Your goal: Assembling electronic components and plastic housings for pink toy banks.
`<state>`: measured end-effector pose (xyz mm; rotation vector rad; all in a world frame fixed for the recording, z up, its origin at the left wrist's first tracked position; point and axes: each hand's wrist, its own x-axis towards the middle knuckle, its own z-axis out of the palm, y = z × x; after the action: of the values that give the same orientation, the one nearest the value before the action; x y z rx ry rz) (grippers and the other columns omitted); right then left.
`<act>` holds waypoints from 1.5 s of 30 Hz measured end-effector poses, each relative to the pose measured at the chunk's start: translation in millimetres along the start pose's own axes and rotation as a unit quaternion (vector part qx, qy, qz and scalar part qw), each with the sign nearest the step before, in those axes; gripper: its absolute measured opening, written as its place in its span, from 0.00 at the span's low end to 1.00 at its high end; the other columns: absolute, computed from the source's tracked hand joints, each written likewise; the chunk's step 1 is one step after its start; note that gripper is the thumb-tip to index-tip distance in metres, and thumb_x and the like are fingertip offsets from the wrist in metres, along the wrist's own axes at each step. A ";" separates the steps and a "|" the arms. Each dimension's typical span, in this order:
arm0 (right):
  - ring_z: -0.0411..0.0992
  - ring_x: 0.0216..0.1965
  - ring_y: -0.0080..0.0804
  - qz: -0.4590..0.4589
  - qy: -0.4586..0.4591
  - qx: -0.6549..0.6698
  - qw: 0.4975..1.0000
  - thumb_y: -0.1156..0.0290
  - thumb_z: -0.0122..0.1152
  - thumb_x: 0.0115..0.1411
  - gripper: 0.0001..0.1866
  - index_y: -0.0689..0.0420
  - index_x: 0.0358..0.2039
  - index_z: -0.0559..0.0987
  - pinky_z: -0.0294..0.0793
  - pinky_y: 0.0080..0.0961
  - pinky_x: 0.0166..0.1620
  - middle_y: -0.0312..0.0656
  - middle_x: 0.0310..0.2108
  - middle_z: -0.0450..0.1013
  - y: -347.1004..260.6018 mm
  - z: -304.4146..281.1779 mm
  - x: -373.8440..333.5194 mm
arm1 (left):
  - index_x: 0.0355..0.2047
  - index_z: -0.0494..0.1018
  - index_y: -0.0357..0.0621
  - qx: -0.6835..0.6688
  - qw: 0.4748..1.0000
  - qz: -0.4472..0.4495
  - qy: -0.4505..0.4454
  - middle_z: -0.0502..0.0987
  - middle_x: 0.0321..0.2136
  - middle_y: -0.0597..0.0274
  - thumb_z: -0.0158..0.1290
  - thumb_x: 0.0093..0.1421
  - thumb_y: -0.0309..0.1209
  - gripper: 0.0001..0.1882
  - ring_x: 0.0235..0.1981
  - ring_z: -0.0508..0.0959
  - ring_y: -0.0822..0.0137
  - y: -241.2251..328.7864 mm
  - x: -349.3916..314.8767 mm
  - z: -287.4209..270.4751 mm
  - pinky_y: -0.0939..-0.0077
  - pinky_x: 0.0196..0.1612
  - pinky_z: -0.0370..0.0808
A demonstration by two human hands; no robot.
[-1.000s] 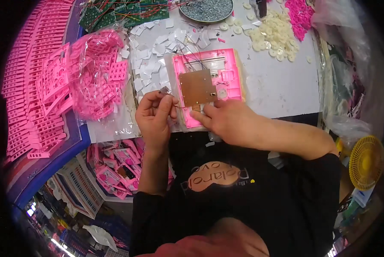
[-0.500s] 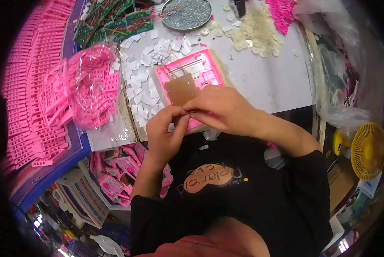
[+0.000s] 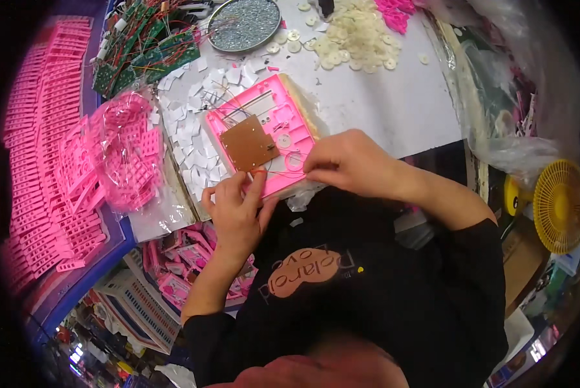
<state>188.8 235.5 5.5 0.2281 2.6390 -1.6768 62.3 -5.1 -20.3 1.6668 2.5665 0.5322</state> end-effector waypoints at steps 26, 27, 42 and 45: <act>0.72 0.38 0.38 -0.111 -0.024 -0.336 0.935 0.74 0.62 0.47 0.12 0.54 0.35 0.76 0.77 0.33 0.35 0.36 0.33 0.72 -4.0 4.1 -12.0 | 0.50 0.78 0.50 -0.152 0.981 0.116 0.019 0.76 0.38 0.61 0.55 0.51 0.27 0.23 0.37 0.78 0.59 21.8 22.6 25.8 0.65 0.36 0.76; 0.72 0.38 0.38 -0.135 -0.030 -0.323 0.936 0.74 0.62 0.47 0.11 0.54 0.34 0.76 0.77 0.33 0.34 0.36 0.33 0.72 -3.1 4.0 -9.6 | 0.50 0.78 0.50 -0.148 0.982 0.115 0.021 0.76 0.38 0.61 0.55 0.51 0.26 0.23 0.37 0.78 0.59 21.8 22.1 26.4 0.65 0.36 0.76; 0.70 0.27 0.40 -0.184 0.040 -0.122 0.975 0.76 0.72 0.51 0.10 0.54 0.33 0.79 0.69 0.34 0.29 0.39 0.25 0.70 36.8 6.1 -5.5 | 0.52 0.78 0.52 -0.154 0.979 0.128 0.039 0.76 0.38 0.63 0.56 0.50 0.27 0.25 0.36 0.78 0.62 18.3 21.7 29.8 0.67 0.34 0.76; 0.74 0.28 0.39 -0.168 0.035 -0.135 0.976 0.73 0.71 0.52 0.10 0.50 0.36 0.81 0.72 0.35 0.29 0.37 0.25 0.73 41.5 2.9 -11.2 | 0.51 0.79 0.53 -0.142 0.980 0.133 0.029 0.77 0.37 0.63 0.56 0.50 0.27 0.25 0.35 0.79 0.63 19.8 24.7 25.6 0.68 0.34 0.76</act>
<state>204.8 248.9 -32.2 -0.1766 3.0573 -1.3703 74.8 30.9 -34.6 1.9164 2.1820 0.9268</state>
